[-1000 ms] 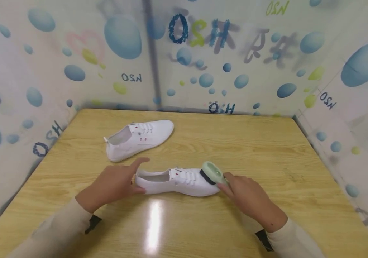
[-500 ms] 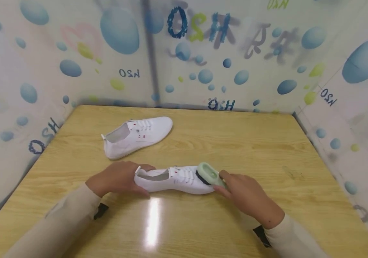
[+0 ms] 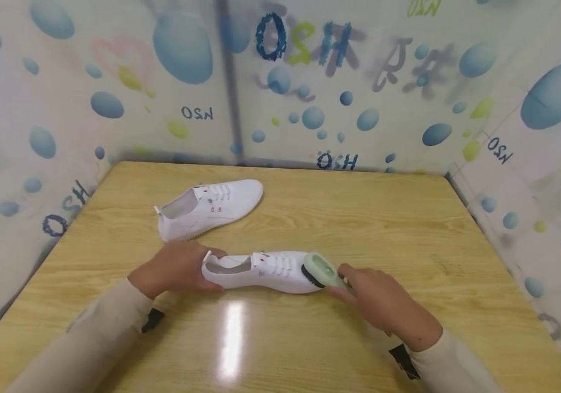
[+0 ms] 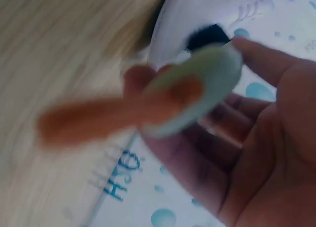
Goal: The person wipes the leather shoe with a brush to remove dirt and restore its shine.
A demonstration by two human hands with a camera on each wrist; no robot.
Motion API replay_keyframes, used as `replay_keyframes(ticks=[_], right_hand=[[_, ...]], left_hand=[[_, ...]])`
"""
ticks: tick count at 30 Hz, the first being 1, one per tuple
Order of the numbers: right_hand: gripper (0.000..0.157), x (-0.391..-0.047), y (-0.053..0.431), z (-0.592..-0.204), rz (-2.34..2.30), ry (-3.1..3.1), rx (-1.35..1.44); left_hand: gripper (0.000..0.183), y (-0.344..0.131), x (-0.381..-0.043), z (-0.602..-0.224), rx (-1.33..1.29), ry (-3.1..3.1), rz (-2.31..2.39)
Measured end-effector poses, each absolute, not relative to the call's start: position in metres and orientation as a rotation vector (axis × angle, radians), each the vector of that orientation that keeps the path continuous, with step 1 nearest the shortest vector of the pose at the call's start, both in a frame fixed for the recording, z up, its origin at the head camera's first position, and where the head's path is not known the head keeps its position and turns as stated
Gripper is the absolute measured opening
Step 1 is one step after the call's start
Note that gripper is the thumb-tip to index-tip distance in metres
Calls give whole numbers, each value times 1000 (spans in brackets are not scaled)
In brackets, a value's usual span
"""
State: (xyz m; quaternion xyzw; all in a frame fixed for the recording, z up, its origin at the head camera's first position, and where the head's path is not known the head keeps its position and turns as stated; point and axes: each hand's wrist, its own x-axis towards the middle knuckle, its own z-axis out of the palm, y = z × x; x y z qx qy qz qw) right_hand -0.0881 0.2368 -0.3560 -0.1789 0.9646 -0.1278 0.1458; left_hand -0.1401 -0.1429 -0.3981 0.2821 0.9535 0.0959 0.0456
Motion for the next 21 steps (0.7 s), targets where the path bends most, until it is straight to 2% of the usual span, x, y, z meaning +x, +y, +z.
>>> replay_keyframes(ticks=[5, 13, 21], right_hand=[[38, -90, 226, -360, -365, 2812, -571], [43, -106, 220, -366, -308, 2933, -503], [30, -99, 235, -360, -414, 2819, -466]], left_hand=[[59, -140, -139, -398, 866, 2914, 287], [57, -136, -135, -400, 835, 2937, 296], [59, -135, -134, -401, 805, 2942, 300]])
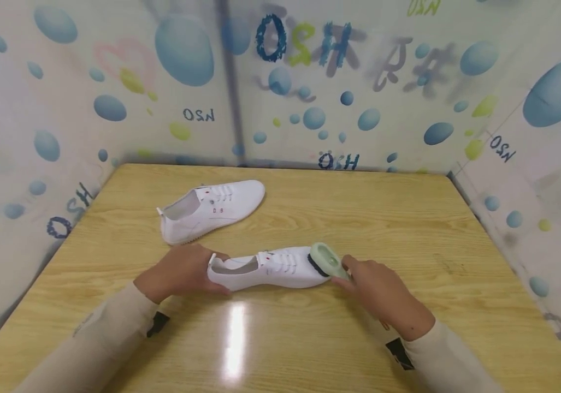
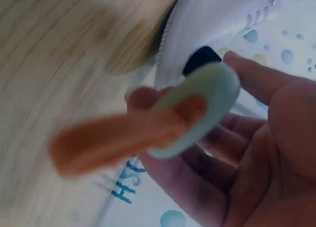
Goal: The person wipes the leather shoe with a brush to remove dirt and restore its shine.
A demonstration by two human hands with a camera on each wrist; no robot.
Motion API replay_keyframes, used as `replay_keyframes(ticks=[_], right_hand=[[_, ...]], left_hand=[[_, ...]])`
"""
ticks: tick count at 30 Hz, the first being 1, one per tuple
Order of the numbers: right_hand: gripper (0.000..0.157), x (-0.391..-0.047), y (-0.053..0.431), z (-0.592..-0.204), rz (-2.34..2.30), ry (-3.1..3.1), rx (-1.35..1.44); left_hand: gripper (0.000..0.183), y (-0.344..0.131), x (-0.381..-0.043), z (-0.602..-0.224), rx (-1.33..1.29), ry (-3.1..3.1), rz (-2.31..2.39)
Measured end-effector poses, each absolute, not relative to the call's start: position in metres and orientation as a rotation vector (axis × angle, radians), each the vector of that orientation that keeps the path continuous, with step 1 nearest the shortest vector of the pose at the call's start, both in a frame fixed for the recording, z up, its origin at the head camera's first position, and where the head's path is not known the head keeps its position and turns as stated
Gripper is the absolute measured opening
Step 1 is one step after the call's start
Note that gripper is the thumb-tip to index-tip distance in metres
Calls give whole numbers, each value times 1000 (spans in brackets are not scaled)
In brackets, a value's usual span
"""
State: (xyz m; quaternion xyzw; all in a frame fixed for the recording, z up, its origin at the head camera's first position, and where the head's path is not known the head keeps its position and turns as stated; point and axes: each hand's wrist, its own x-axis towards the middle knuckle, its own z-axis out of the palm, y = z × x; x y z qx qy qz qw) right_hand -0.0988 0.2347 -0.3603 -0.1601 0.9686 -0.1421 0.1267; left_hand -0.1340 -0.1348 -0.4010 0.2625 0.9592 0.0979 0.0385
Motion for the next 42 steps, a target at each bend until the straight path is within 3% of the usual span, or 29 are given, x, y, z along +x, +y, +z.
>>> replay_keyframes(ticks=[13, 24, 35, 42], right_hand=[[40, -112, 219, -365, -386, 2885, -514], [34, -93, 235, -361, -421, 2800, -526], [40, -108, 217, -364, -362, 2888, -530], [35, -103, 228, -366, -351, 2900, -465]], left_hand=[[59, -139, -133, -400, 739, 2861, 428], [61, -137, -135, -401, 743, 2845, 450], [62, -135, -133, -401, 732, 2861, 440], [62, -133, -133, -398, 742, 2863, 411]])
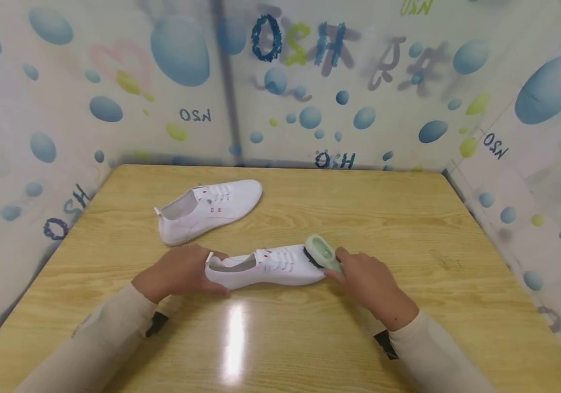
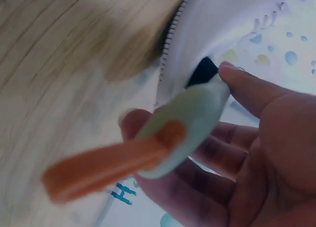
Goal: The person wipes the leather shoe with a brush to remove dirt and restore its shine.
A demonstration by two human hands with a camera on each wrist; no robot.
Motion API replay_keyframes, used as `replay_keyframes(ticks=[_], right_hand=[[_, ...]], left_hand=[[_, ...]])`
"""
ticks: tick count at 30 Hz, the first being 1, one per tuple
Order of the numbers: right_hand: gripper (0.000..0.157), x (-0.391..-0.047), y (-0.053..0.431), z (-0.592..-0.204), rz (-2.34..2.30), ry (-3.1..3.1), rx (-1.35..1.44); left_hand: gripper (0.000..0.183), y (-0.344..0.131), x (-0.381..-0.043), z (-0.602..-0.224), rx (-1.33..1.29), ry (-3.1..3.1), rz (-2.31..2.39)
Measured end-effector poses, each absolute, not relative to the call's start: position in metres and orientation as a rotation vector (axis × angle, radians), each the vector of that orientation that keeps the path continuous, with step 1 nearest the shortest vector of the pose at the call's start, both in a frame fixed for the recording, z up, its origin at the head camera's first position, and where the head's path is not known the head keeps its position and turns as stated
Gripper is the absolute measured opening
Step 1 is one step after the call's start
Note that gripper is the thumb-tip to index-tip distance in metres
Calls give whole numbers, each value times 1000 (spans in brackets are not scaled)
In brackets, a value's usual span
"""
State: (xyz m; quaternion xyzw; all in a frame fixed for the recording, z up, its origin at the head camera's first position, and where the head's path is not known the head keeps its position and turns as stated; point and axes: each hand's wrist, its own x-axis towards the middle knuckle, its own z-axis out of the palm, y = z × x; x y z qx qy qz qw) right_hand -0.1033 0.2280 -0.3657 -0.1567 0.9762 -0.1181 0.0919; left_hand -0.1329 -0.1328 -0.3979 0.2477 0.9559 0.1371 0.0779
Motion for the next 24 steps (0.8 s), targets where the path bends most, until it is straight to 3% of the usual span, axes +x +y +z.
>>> replay_keyframes(ticks=[10, 17, 24], right_hand=[[34, -95, 223, -361, -423, 2799, -538], [36, -109, 211, -365, -345, 2898, -482], [36, -99, 225, -364, -288, 2926, -425]], left_hand=[[60, -134, -132, -401, 766, 2879, 381], [59, -134, -133, -400, 762, 2880, 398], [62, -133, -133, -400, 750, 2876, 363]])
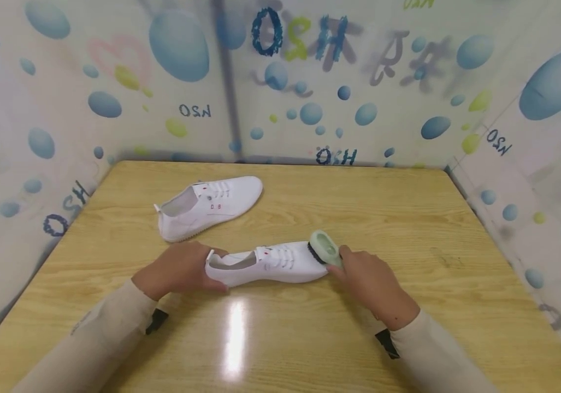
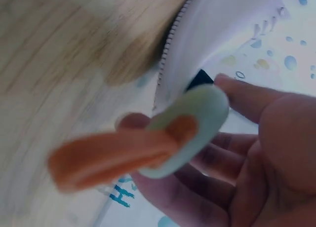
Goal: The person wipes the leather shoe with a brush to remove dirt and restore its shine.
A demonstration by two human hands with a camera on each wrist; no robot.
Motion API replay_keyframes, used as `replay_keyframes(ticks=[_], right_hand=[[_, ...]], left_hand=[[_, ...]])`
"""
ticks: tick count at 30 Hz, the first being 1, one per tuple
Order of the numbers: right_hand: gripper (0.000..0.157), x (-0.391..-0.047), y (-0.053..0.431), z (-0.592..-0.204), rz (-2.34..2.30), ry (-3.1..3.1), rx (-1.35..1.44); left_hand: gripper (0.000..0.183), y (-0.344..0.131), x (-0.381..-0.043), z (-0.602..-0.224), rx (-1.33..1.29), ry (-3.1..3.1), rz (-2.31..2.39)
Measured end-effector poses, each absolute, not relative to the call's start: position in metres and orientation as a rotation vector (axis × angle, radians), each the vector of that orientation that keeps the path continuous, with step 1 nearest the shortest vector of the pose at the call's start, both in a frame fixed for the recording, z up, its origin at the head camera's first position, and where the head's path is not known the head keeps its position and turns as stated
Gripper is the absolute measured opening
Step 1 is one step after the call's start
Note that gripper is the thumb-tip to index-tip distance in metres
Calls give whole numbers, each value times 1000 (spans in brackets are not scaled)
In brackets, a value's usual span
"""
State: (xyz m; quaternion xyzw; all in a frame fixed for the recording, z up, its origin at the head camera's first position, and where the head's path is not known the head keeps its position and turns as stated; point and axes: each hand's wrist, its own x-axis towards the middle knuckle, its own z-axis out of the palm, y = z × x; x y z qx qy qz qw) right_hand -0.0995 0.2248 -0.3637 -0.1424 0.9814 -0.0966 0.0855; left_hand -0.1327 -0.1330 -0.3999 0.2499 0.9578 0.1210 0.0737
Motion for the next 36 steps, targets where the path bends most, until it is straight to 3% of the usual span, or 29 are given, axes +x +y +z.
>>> replay_keyframes(ticks=[11, 26, 36], right_hand=[[36, -93, 218, -364, -298, 2929, -552], [37, -80, 232, -366, -274, 2939, -522], [40, -95, 226, -372, -290, 2984, -468]], left_hand=[[66, -135, -132, -400, 745, 2888, 331], [66, -132, -132, -397, 750, 2901, 333], [67, -132, -132, -397, 733, 2887, 337]])
